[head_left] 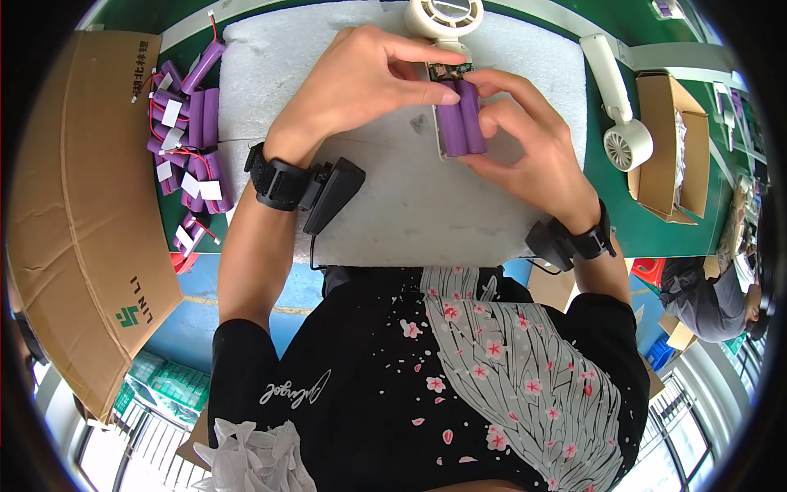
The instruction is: The person assembles a handheld fan by connecting a battery pack to a circuit board and fitting them into the plastic housing. After testing the fan, the person removes the components to adjust the wiring before reassembling them into the handle.
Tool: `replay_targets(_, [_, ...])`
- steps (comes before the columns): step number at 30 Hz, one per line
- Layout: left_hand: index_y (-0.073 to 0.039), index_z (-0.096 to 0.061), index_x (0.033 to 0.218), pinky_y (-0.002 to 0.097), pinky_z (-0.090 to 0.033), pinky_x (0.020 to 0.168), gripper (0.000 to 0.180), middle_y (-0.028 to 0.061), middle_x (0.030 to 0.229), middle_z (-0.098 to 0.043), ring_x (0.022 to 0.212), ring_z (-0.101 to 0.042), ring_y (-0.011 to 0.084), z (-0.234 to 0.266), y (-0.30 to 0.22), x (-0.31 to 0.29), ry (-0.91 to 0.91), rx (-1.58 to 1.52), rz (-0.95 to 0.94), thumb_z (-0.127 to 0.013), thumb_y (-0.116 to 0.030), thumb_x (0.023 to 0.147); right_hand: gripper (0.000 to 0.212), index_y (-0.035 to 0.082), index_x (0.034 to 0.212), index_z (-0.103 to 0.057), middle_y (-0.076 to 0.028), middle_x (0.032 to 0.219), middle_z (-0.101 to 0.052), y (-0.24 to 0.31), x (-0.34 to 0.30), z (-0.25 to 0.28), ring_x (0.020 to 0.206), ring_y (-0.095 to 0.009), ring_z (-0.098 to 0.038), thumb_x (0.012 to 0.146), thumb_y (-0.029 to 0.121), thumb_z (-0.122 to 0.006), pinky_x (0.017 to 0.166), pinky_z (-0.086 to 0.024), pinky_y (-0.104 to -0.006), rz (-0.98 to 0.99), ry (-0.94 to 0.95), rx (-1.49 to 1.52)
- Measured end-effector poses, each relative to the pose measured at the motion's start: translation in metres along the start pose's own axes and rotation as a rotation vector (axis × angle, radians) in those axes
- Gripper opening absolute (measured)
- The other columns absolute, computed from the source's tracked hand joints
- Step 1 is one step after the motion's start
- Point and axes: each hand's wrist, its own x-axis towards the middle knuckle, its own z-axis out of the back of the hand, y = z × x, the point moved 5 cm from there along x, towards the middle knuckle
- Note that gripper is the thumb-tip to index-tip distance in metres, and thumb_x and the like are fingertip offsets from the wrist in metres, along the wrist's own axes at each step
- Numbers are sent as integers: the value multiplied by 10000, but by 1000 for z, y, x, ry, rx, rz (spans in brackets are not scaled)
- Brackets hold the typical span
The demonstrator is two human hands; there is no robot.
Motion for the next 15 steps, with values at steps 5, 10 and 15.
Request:
replay_targets(5, [-117, -702, 1165, 218, -484, 676, 390, 6, 777, -679, 718, -579, 41, -2, 0, -2, 14, -14, 4, -782, -90, 784, 357, 49, 752, -498, -104, 1236, -573, -1, 1, -1, 966, -250, -617, 592, -3, -813, 812, -536, -348, -42, 36, -1])
replay_targets(10, [-126, -705, 1163, 213, -476, 658, 409, -5, 741, -663, 688, -571, 41, -5, -3, -3, 46, -76, 23, -791, -77, 766, 400, 57, 796, -472, -95, 1230, -554, 1, 1, -2, 942, -245, -609, 592, -18, -808, 800, -538, -337, -49, 56, -13])
replay_targets(15, [-105, -708, 1149, 211, -472, 651, 416, 1, 748, -667, 683, -570, 40, -4, -5, -3, 51, -74, 52, -803, -73, 746, 426, 49, 854, -460, -94, 1226, -527, -2, 4, -4, 958, -253, -601, 603, -46, -791, 824, -553, -340, -89, 85, 13])
